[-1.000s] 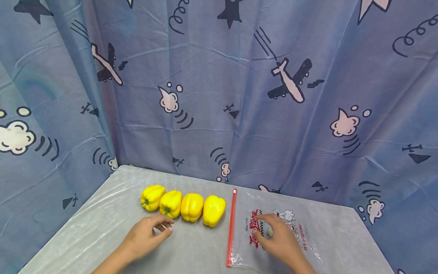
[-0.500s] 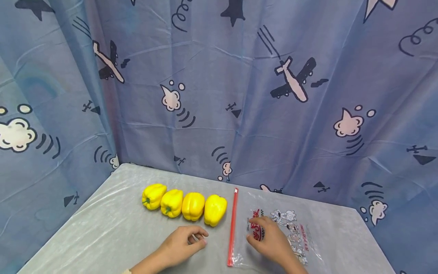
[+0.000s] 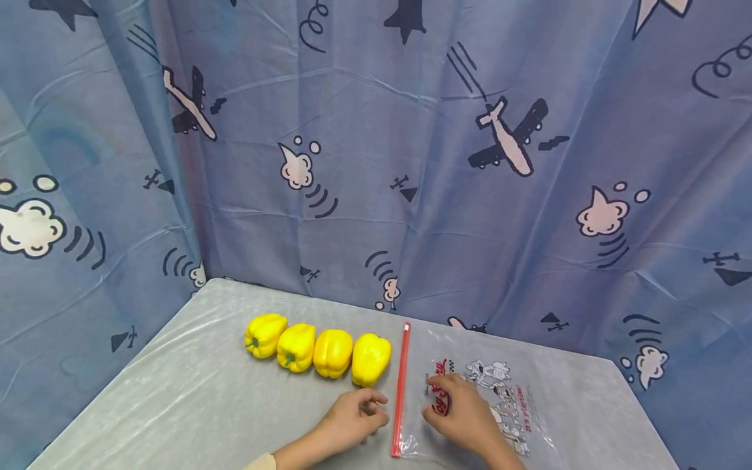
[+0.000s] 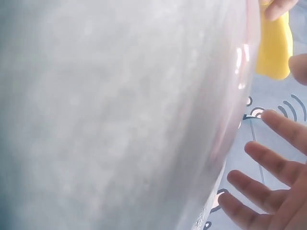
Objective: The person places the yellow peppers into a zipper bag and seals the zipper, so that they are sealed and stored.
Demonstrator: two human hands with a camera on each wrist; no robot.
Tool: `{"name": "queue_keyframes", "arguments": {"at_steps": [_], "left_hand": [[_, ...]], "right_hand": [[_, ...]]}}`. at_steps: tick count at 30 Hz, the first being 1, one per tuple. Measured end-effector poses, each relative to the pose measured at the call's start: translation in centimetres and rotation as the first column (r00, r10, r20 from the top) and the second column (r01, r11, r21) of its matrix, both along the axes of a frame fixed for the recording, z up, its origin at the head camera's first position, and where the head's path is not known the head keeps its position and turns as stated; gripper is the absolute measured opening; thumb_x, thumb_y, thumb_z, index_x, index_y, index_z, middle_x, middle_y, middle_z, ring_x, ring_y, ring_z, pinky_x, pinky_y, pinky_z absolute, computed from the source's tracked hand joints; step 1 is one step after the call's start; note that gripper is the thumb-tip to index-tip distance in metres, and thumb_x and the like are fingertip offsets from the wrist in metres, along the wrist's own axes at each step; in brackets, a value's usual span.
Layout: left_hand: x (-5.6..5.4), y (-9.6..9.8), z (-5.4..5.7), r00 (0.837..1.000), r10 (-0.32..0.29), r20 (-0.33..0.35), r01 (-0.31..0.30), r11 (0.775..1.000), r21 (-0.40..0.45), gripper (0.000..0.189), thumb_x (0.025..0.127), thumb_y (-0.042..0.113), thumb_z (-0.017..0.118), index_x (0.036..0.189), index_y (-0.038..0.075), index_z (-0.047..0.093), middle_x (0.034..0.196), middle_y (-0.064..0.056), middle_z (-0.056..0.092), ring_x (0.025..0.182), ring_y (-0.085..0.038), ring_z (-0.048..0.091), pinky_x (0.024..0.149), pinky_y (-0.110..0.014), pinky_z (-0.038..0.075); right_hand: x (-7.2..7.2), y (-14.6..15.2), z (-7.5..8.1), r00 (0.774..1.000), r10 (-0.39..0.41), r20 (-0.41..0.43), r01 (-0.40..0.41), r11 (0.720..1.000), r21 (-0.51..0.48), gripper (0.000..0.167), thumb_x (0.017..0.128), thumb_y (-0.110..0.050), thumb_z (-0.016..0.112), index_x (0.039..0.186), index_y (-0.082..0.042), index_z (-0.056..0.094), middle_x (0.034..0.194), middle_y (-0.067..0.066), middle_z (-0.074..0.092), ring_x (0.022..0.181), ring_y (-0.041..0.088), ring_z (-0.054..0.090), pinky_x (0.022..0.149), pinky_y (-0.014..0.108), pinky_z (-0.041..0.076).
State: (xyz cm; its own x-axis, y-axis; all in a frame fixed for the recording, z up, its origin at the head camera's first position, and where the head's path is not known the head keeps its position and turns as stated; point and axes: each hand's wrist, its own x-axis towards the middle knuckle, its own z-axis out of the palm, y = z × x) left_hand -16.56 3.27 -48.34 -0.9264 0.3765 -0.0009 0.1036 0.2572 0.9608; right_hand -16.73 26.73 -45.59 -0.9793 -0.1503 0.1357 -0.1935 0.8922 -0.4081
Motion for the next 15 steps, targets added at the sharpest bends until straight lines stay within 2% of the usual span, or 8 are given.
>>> {"name": "queue_keyframes", "arguments": {"at_steps": [5,8,15], "left_hand": [[-0.2,1.3,-0.6,0.996,0.029,-0.081,-0.032,0.999,-0.039,0.03,0.077,0.021,0.07,0.101,0.002,0.068,0.073,0.011,0.064,0.063,0.003,0.051,0.061,-0.017,0.044],[-0.4,1.6,-0.8,0.992,0.047,-0.118,-0.053,0.997,-0.052,0.03,0.076,0.02,0.071,0.099,0.001,0.068,0.073,0.01,0.065,0.064,0.005,0.05,0.062,-0.016,0.044],[-0.5,2.1,-0.8,0.994,0.032,-0.106,-0.035,0.999,-0.026,0.025,0.076,0.017,0.071,0.095,0.001,0.068,0.074,0.007,0.068,0.066,0.005,0.053,0.064,-0.017,0.046]], "right_hand": [[0.0,-0.1,-0.3,0.999,0.028,-0.017,-0.028,1.0,0.004,0.047,0.071,-0.034,0.08,0.113,-0.018,0.068,0.116,0.002,0.064,0.107,0.025,0.06,0.09,0.05,0.049],[-0.1,-0.4,-0.3,0.999,0.034,-0.02,-0.033,0.999,0.015,0.047,0.069,-0.033,0.081,0.112,-0.019,0.068,0.113,0.0,0.064,0.104,0.023,0.059,0.088,0.048,0.049],[-0.3,-0.8,-0.5,0.999,0.02,0.032,-0.021,0.998,0.054,0.048,0.068,-0.034,0.081,0.111,-0.02,0.067,0.111,-0.001,0.063,0.097,0.02,0.057,0.077,0.043,0.05]]}}
